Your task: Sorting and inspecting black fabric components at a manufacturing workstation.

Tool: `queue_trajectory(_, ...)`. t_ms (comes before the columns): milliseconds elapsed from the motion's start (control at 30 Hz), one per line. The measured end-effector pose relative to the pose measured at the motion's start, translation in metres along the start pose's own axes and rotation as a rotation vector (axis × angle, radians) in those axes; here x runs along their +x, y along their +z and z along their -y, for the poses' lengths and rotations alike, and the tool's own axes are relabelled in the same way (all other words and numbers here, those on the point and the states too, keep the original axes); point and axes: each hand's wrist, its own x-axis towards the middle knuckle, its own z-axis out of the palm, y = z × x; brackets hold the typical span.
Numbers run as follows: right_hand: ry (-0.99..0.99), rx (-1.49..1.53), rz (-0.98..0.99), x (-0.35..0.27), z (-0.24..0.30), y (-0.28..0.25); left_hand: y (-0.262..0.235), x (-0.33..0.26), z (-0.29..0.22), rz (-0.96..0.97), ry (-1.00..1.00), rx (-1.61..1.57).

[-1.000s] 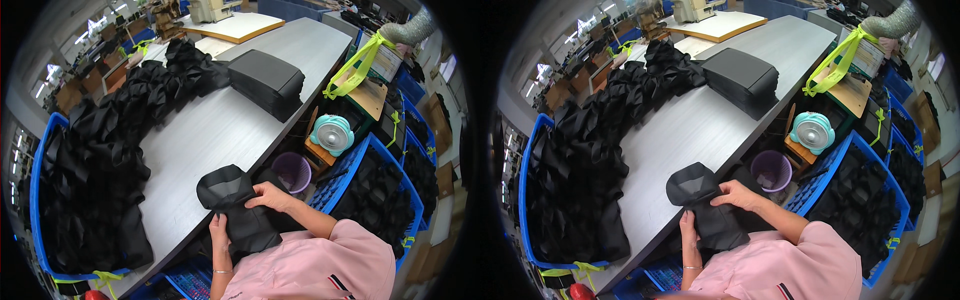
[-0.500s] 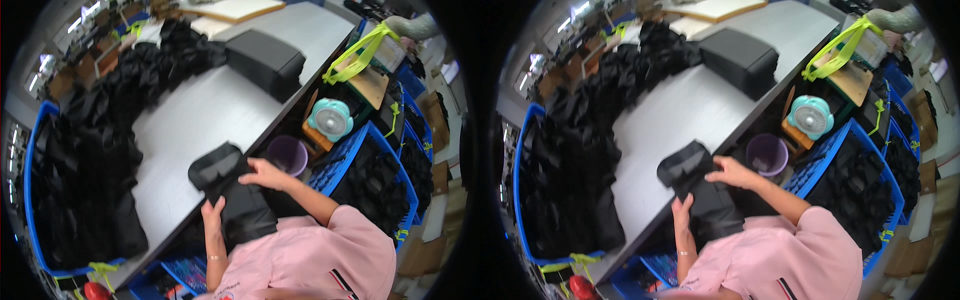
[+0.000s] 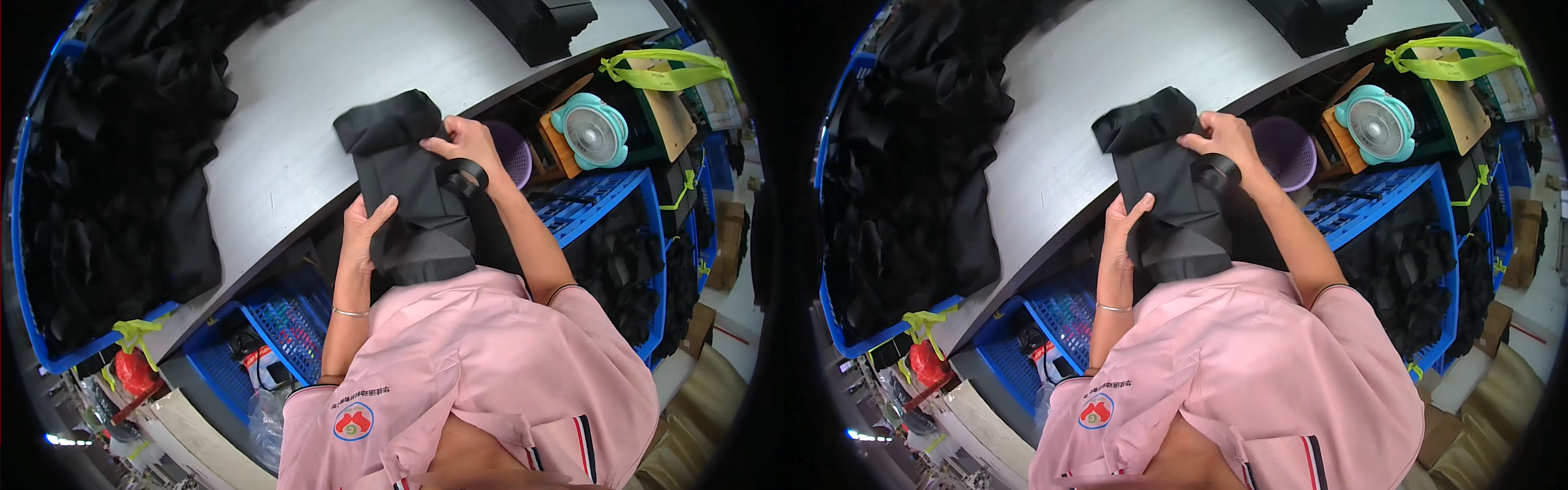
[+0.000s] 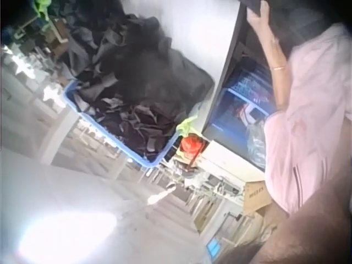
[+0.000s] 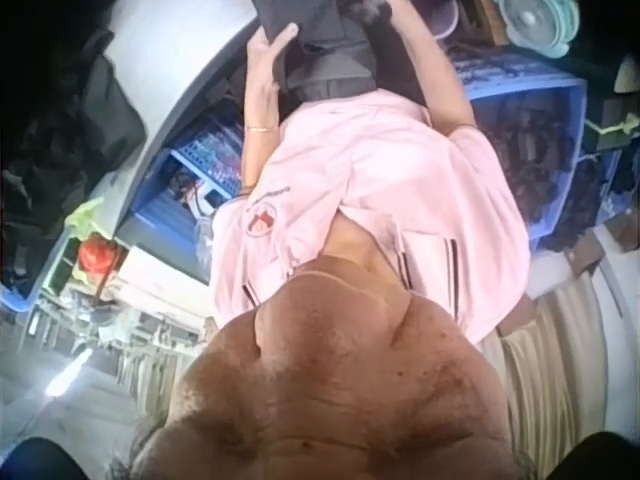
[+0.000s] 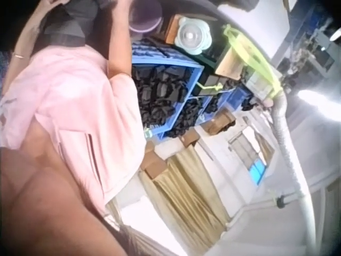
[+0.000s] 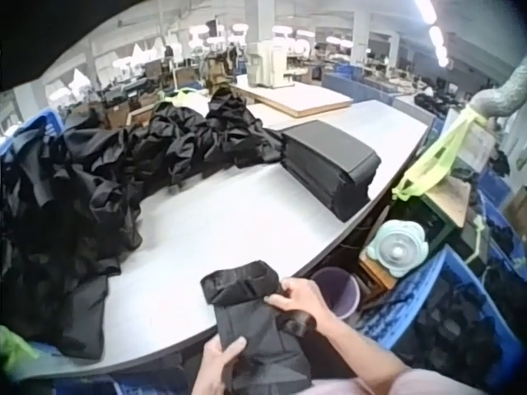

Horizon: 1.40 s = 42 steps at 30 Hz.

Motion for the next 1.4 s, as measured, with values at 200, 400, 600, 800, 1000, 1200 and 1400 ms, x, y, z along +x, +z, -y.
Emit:
queue_trajectory(200,-0.030,0.279,-0.078,-0.007,-0.008,0.013,0.010,-0.002,-0.017,-0.066,-0.180,-0.102)
queue_trajectory(400,0.070,0.520,0.076,-0.035,-0.007,0.015,0.005,0.000,-0.006,-0.055,0.030,-0.100)
queue_trajectory(600,0.469,0.965,0.436,-0.078,-0.009,0.014,-0.004,0.010,-0.004,-0.194,0.062,-0.144)
queue_trajectory(800,0.329,0.913,0.269,-0.070,-0.012,0.006,0.026,-0.006,-0.019,-0.556,0.725,0.497)
queue_trajectory(1000,0.326,0.854,0.315,-0.053,-0.013,0.019,0.010,0.056,-0.065,0.137,1.038,1.281)
queue_trajectory(1200,0.130,0.682,0.205,-0.083,-0.013,-0.016,0.003,0.088,-0.056,0.250,0.984,1.641)
queue_trajectory(1400,-0.144,0.375,0.047,-0.070,-0.019,0.007,0.017,0.084,-0.054,0.183,0.918,1.750)
